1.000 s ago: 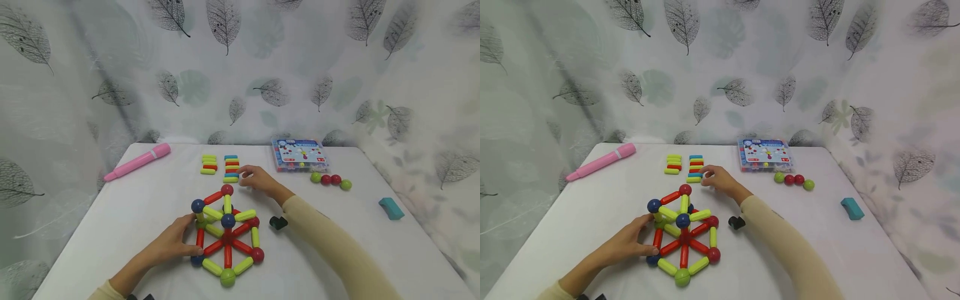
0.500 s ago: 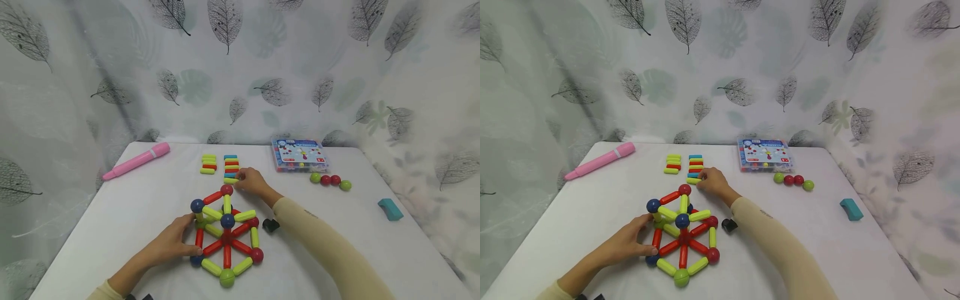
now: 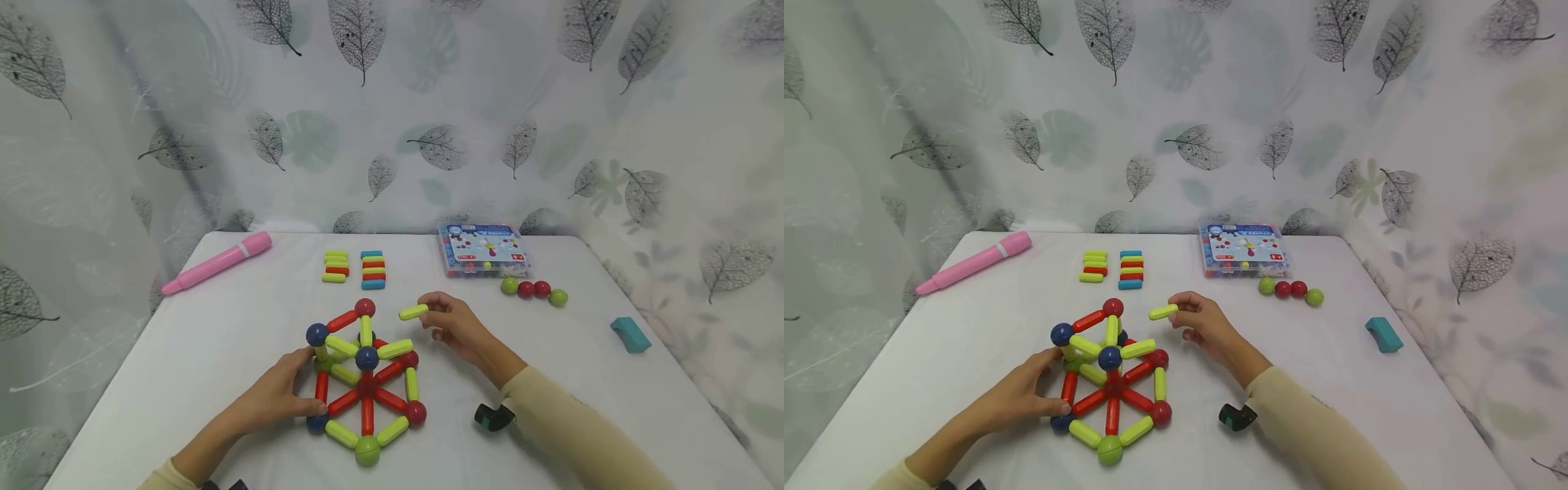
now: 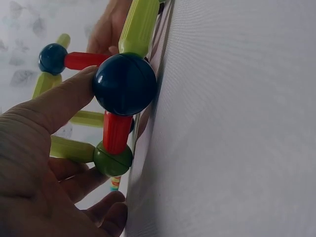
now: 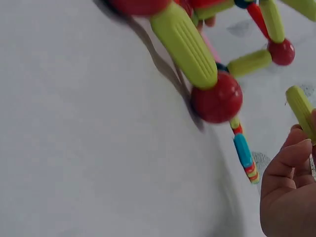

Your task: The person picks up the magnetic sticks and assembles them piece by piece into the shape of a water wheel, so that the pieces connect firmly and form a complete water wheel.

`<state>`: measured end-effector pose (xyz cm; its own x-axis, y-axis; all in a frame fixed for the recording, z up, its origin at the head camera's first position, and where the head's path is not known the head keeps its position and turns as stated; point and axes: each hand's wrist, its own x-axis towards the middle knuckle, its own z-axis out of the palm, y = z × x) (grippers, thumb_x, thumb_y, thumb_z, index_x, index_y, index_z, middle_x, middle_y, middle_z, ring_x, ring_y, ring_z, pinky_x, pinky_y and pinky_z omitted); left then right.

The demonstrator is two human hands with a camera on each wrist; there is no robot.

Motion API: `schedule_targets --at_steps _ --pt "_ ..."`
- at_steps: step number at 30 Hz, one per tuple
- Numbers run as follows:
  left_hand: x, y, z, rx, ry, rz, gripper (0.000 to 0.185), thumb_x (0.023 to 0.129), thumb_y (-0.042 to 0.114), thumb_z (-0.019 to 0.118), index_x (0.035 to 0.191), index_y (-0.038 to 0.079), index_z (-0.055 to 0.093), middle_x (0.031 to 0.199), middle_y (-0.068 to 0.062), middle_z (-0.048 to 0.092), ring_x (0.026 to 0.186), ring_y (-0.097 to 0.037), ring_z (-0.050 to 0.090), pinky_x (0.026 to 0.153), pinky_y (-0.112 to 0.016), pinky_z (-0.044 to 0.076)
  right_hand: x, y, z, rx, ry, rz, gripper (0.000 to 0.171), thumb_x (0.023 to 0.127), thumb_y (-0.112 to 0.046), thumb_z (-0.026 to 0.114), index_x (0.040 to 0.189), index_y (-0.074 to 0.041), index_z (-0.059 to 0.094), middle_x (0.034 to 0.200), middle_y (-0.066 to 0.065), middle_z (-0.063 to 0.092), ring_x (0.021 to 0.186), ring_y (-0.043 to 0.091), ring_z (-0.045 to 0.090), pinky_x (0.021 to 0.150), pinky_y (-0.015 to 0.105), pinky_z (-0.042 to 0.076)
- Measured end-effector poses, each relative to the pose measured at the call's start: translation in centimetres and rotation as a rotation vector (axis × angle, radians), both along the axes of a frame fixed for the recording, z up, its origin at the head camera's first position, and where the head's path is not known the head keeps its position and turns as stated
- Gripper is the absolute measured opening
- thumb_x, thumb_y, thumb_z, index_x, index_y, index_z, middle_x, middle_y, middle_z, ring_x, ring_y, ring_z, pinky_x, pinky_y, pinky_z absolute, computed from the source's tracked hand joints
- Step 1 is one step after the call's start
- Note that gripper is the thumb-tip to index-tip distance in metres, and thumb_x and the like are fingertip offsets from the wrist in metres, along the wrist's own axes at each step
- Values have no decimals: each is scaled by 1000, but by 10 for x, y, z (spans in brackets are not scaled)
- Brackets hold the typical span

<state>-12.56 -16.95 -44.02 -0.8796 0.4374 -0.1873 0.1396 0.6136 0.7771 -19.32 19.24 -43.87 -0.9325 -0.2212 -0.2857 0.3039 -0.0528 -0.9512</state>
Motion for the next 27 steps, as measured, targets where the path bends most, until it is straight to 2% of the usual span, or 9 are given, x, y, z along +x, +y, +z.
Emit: schedule_targets --at_steps 3,5,14,19,27 --pt "1 0 0 3 -11 6 107 72 40 92 157 5 36 154 -16 46 142 -42 41 111 -61 41 12 0 -1 -92 -7 8 53 95 -15 70 142 0 51 115 3 60 87 18 55 65 22 49" --pt "1 0 0 6 -17 10 107 73 39 92 157 4 36 154 -16 46 141 -42 42 110 -60 42 19 -2 -2 -104 16 19 53 96 -15 69 143 0 51 115 3 59 88 19 53 66 22 49" --pt "2 2 1 -3 -24 21 107 72 39 92 156 3 37 153 -16 47 140 -41 43 109 -60 43 37 -10 -6 110 216 165 45 94 -13 70 134 4 60 108 8 65 92 24 57 71 28 51" --pt "1 2 1 -4 -17 16 107 72 40 92 156 3 37 153 -16 47 140 -41 43 109 -60 43 40 -11 -10 85 211 183 43 94 -8 68 134 6 59 108 8 65 91 22 57 71 27 51" --pt "1 1 1 -4 -17 11 107 72 40 92 156 3 36 153 -16 46 141 -41 42 109 -60 43 42 -13 -11 71 205 205 42 93 -9 70 132 5 60 109 7 66 92 23 57 72 27 53"
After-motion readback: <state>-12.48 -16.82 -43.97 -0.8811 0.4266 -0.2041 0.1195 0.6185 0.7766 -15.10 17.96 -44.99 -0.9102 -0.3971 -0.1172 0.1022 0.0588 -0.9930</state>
